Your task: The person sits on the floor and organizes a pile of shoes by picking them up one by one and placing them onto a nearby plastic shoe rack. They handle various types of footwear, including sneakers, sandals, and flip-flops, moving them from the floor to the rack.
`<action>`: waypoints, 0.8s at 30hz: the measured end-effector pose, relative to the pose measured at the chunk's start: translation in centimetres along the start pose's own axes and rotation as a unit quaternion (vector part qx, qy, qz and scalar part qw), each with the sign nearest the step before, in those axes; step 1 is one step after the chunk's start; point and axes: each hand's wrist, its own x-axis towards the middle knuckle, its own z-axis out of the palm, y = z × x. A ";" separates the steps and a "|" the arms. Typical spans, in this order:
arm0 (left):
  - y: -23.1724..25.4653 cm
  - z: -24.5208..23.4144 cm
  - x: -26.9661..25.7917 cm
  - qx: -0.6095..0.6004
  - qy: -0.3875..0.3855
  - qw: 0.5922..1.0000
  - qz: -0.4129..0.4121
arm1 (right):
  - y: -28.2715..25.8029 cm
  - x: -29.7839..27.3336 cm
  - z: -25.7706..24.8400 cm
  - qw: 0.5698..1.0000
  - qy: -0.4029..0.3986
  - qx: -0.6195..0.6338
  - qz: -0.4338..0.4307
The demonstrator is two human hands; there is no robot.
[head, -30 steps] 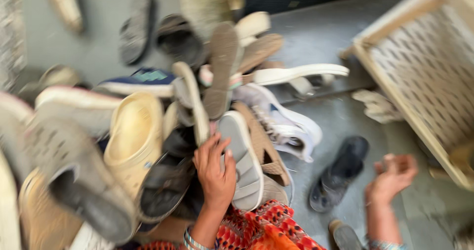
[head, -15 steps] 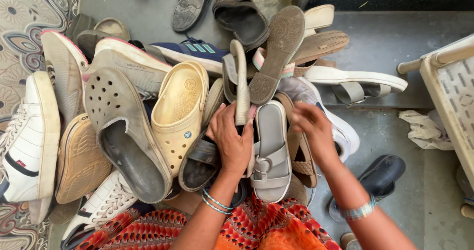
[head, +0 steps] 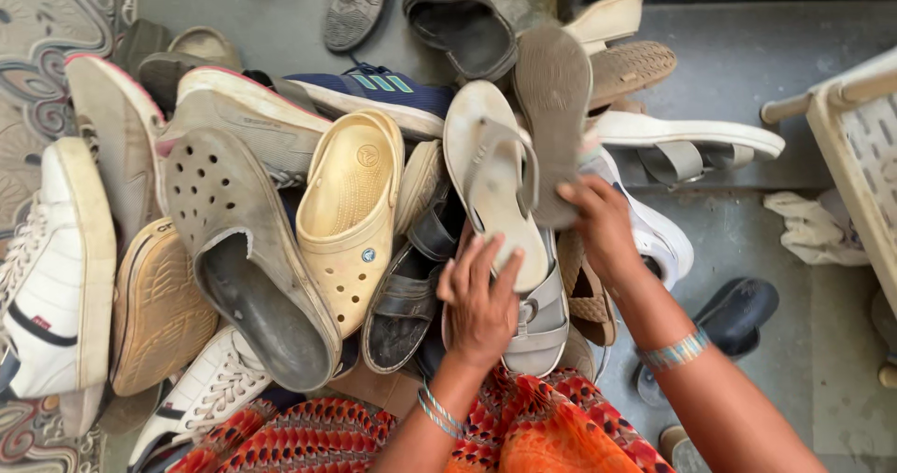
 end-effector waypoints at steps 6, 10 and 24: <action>1.6 -1.0 -1.6 -0.061 0.018 0.997 0.031 | 4.0 -10.7 -6.4 0.989 0.048 0.141 0.017; 3.6 -1.6 -1.8 -0.139 -0.024 0.988 0.065 | 7.8 -15.6 -9.9 0.968 0.130 0.211 0.039; 8.1 1.6 -3.2 -0.215 -0.228 0.946 0.083 | 1.1 -17.0 -13.9 0.755 0.204 -0.570 -0.251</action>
